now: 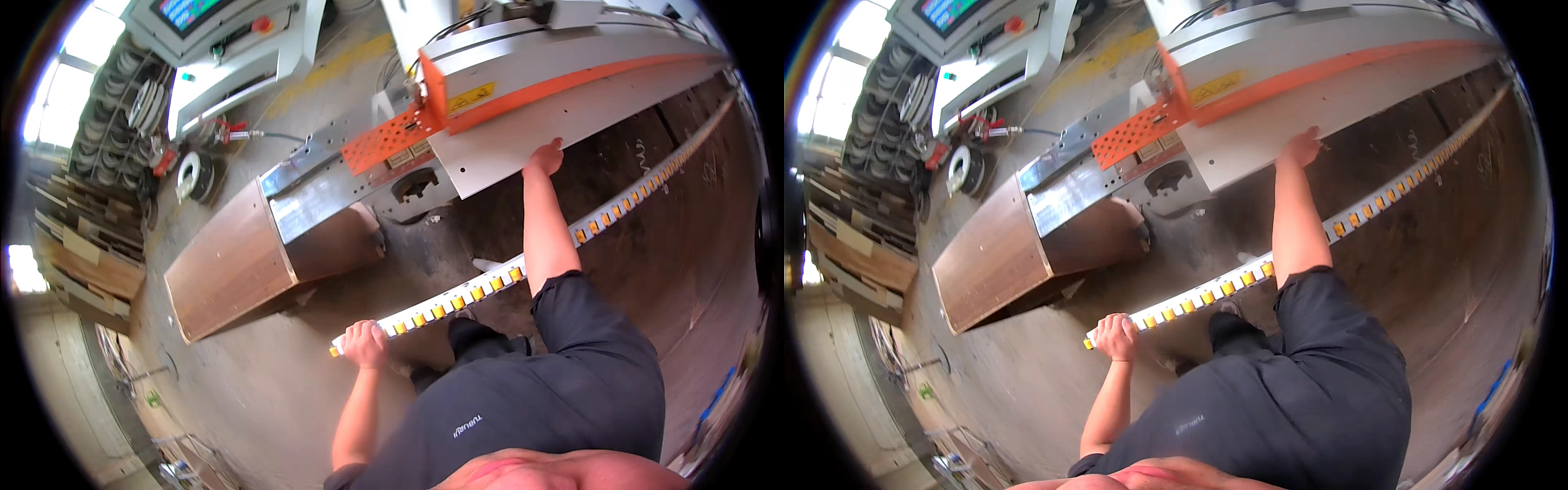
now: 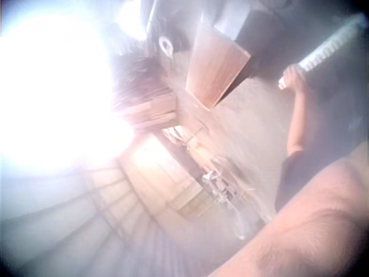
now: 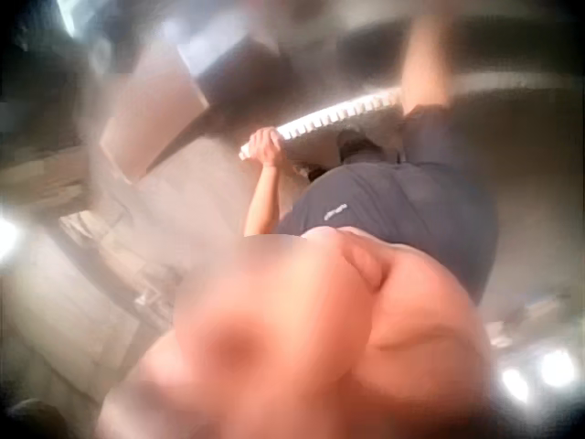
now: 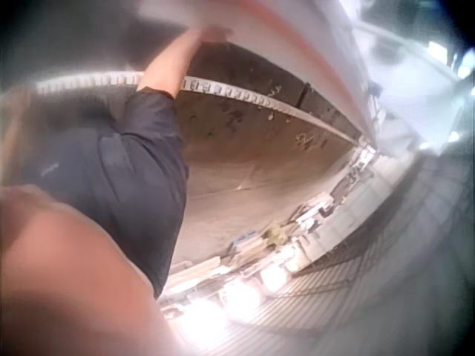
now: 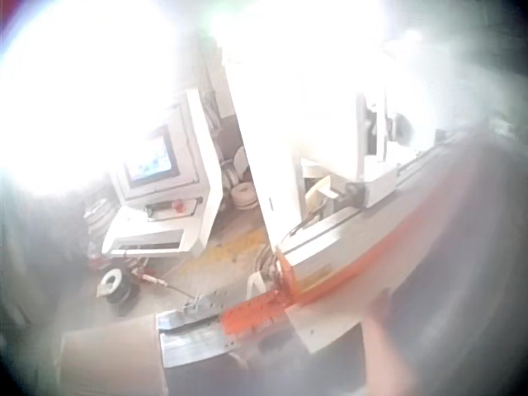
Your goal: The person handles white rectangular panels in a workshop, moving them from a stack to a machine and back. They also handle a roll of white tape, placing it on a circular machine component.
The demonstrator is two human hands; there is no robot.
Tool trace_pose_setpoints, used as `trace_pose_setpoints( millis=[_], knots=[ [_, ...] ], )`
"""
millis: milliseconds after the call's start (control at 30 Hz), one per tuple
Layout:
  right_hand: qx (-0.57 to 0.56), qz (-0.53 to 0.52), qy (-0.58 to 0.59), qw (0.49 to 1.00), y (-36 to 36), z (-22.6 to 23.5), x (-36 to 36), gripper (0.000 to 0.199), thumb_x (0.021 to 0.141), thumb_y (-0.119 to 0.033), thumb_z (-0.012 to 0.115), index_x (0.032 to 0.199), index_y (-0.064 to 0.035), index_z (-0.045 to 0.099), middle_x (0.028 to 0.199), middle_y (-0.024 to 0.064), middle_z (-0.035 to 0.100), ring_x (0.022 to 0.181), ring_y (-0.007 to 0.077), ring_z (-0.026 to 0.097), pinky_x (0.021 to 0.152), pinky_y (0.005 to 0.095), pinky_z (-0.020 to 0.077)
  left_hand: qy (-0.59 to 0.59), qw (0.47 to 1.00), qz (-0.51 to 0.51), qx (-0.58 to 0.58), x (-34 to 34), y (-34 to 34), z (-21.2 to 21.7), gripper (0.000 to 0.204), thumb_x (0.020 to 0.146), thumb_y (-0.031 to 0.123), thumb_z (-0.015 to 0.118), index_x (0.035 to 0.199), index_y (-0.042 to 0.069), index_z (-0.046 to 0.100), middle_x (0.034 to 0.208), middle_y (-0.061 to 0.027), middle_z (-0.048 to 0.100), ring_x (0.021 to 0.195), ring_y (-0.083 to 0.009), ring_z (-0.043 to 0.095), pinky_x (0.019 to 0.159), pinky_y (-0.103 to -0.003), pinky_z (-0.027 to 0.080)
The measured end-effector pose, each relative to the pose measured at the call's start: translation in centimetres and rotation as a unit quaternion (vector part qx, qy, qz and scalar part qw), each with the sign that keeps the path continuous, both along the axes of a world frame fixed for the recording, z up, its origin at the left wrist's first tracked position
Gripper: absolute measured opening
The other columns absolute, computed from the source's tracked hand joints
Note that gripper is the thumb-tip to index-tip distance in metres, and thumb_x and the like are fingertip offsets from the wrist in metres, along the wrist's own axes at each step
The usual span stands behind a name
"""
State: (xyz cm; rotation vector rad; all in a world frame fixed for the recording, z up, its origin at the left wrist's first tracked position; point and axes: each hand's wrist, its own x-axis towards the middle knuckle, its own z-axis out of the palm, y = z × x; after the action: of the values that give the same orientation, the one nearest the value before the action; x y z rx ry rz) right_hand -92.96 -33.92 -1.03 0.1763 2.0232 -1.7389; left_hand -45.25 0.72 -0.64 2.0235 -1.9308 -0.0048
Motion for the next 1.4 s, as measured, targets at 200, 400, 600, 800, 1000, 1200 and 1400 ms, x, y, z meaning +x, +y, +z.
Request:
trace_pose_setpoints(
  millis=[200, 400, 600, 800, 1000, 1200, 1400],
  knots=[
    [0.100, 0.142, 0.005, 0.985, -2.1, -2.3, -5.0, 0.069, 0.104, -0.049, 0.045, 0.130, 0.0140, 0.055, 0.133, 0.0336, 0.060, 0.116, 0.0474, 0.064, 0.101, 0.0524, 0.0497, -0.058, 0.998, -0.009, 0.039, 2.1, -0.7, -0.6, 0.023, 0.094, 0.030, 0.053, 0.088, 0.016, 0.070, 0.093, -0.0012, 0.068, 0.090, -0.0262, 0.062, 0.081, -0.043, 0.046],
    [-0.094, 0.348, 0.205, 0.910, 18.0, 1.8, -1.1, 0.035, 0.108, -0.041, 0.053, 0.102, -0.0070, 0.060, 0.087, 0.0012, 0.059, 0.083, 0.0137, 0.057, 0.079, 0.0286, 0.0466, -0.104, 0.989, -0.040, 0.101, 2.7, -2.5, 0.7, 0.031, 0.100, 0.035, 0.046, 0.093, 0.015, 0.069, 0.098, -0.0040, 0.068, 0.094, -0.0293, 0.062, 0.081, -0.047, 0.046],
    [0.193, 0.476, 0.155, 0.844, 52.3, -1.5, 7.8, 0.036, 0.103, -0.043, 0.056, 0.101, -0.0081, 0.063, 0.090, 0.0121, 0.071, 0.085, 0.0314, 0.068, 0.076, 0.0428, 0.0508, -0.066, 0.981, -0.126, 0.133, 3.3, -3.6, 1.8, 0.033, 0.101, 0.042, 0.049, 0.106, 0.017, 0.069, 0.109, -0.0060, 0.070, 0.105, -0.0307, 0.064, 0.090, -0.049, 0.047],
    [0.449, 0.425, -0.065, 0.784, 79.2, -3.3, 15.9, 0.044, 0.101, -0.049, 0.053, 0.118, -0.0112, 0.068, 0.111, 0.0177, 0.072, 0.105, 0.0351, 0.068, 0.093, 0.0470, 0.0513, -0.112, 0.929, -0.311, 0.167, 6.1, -4.5, 3.4, 0.048, 0.092, 0.051, 0.065, 0.115, 0.009, 0.060, 0.110, -0.0125, 0.067, 0.108, -0.0325, 0.065, 0.090, -0.050, 0.049],
    [0.423, 0.179, -0.172, 0.872, 89.1, -2.5, 30.4, 0.042, 0.100, -0.046, 0.056, 0.114, -0.0095, 0.069, 0.107, 0.0164, 0.072, 0.102, 0.0331, 0.068, 0.091, 0.0459, 0.0514, -0.059, 0.890, -0.417, 0.173, 6.6, -6.5, 2.3, 0.052, 0.085, 0.049, 0.075, 0.109, 0.007, 0.057, 0.106, -0.0137, 0.068, 0.101, -0.0360, 0.066, 0.087, -0.048, 0.052],
    [0.347, 0.108, -0.173, 0.915, 87.8, -2.3, 44.4, 0.040, 0.099, -0.044, 0.058, 0.110, -0.0078, 0.070, 0.103, 0.0151, 0.073, 0.098, 0.0312, 0.068, 0.089, 0.0448, 0.0516, -0.032, 0.875, -0.449, 0.178, 7.8, -5.9, 3.7, 0.054, 0.078, 0.038, 0.086, 0.109, 0.006, 0.057, 0.106, -0.0142, 0.068, 0.100, -0.0376, 0.066, 0.084, -0.050, 0.055],
    [0.308, 0.053, -0.176, 0.933, 88.1, -3.2, 55.5, 0.038, 0.098, -0.041, 0.061, 0.106, -0.0060, 0.071, 0.098, 0.0138, 0.073, 0.095, 0.0292, 0.068, 0.086, 0.0438, 0.0517, -0.052, 0.877, -0.436, 0.193, 8.1, -6.0, 3.4, 0.062, 0.079, 0.041, 0.083, 0.123, 0.004, 0.062, 0.115, -0.0187, 0.071, 0.106, -0.0388, 0.068, 0.089, -0.050, 0.054]
  ],
)
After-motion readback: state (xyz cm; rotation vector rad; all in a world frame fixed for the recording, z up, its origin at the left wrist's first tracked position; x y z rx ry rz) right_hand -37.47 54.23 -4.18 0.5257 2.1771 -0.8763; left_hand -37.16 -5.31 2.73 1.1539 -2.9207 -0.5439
